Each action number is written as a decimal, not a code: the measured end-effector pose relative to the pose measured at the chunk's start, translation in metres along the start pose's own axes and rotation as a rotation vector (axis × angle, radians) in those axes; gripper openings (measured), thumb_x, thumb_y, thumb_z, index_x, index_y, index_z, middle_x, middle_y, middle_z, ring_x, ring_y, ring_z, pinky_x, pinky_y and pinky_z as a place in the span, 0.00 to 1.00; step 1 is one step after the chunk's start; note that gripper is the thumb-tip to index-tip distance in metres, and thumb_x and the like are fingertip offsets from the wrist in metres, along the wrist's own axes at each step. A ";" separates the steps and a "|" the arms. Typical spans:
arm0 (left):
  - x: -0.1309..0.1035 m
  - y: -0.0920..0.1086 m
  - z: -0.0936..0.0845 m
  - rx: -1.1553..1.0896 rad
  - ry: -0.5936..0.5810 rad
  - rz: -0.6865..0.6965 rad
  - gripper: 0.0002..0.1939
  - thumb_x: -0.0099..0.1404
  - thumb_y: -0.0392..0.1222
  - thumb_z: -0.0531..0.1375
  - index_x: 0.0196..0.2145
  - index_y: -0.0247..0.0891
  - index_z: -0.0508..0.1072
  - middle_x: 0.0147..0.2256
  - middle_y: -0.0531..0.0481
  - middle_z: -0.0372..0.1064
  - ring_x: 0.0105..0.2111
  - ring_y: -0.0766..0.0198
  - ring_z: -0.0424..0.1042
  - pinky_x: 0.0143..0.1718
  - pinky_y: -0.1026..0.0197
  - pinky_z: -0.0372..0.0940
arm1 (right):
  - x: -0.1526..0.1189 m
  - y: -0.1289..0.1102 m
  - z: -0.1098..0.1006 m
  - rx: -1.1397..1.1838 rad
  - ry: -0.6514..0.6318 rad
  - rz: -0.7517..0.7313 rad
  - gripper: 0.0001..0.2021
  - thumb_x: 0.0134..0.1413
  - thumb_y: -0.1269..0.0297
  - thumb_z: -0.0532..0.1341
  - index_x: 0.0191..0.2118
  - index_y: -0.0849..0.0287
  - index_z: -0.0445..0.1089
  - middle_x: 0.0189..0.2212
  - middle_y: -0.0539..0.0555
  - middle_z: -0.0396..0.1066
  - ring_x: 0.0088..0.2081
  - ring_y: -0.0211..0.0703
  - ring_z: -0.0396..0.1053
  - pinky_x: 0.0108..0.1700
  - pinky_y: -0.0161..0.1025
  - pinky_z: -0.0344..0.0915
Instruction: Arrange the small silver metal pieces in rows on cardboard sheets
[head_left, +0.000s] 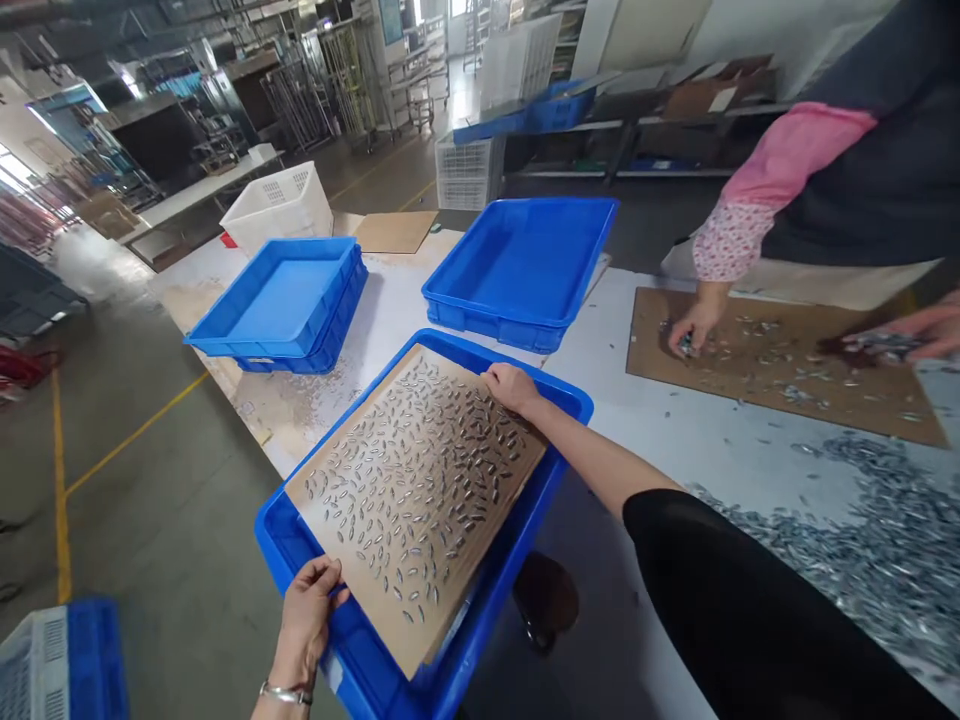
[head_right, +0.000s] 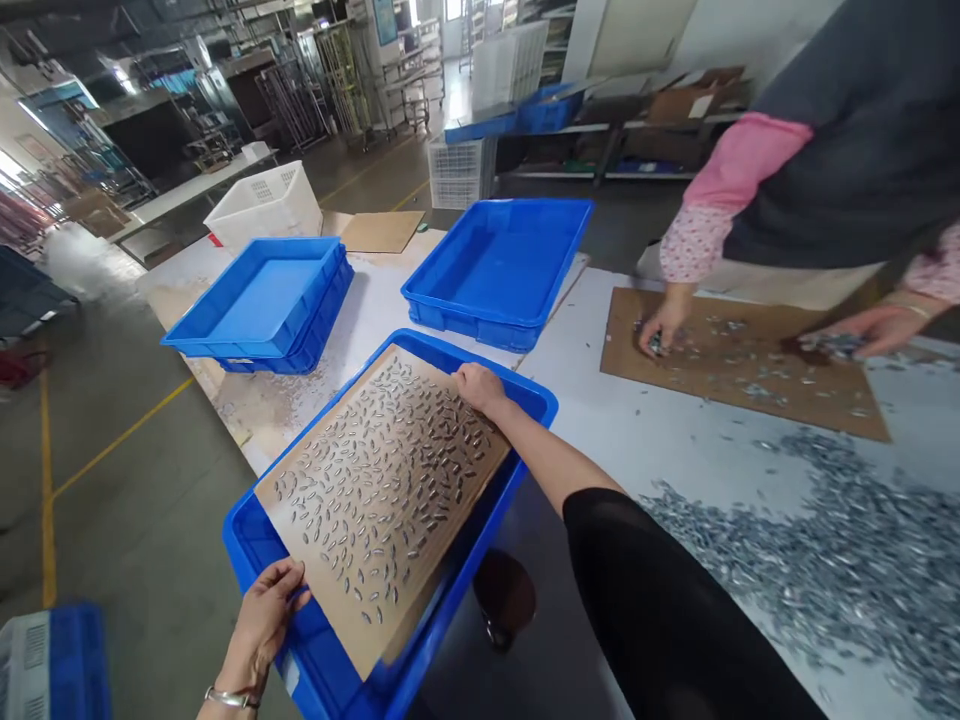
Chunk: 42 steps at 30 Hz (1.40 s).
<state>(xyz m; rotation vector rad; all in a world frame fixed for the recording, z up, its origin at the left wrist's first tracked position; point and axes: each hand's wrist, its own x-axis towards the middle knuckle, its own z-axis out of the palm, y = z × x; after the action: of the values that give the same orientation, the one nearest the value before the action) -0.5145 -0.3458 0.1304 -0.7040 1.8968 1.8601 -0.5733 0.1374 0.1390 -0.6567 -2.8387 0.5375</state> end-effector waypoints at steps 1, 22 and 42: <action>0.000 0.000 0.002 0.004 0.013 -0.008 0.09 0.54 0.28 0.71 0.26 0.34 0.74 0.22 0.54 0.70 0.22 0.69 0.71 0.24 0.68 0.71 | 0.002 0.000 0.004 0.006 -0.002 -0.001 0.15 0.69 0.62 0.53 0.42 0.61 0.77 0.44 0.62 0.79 0.45 0.47 0.72 0.45 0.37 0.62; 0.008 -0.031 0.020 0.106 0.024 -0.206 0.04 0.66 0.27 0.64 0.37 0.33 0.75 0.32 0.46 0.77 0.28 0.66 0.77 0.30 0.64 0.71 | 0.000 0.013 0.047 0.065 -0.058 0.009 0.15 0.70 0.63 0.54 0.45 0.61 0.78 0.47 0.62 0.78 0.48 0.47 0.73 0.48 0.36 0.63; 0.006 -0.035 0.018 0.296 0.027 -0.138 0.20 0.50 0.48 0.77 0.33 0.35 0.76 0.29 0.49 0.74 0.34 0.57 0.77 0.37 0.58 0.71 | -0.009 0.005 0.054 0.002 -0.097 0.016 0.15 0.72 0.61 0.53 0.46 0.60 0.77 0.49 0.61 0.77 0.48 0.47 0.73 0.45 0.37 0.63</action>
<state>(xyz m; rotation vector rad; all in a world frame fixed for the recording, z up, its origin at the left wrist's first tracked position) -0.5001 -0.3280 0.0981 -0.7410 2.0275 1.4530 -0.5771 0.1211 0.0871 -0.6710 -2.9247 0.5893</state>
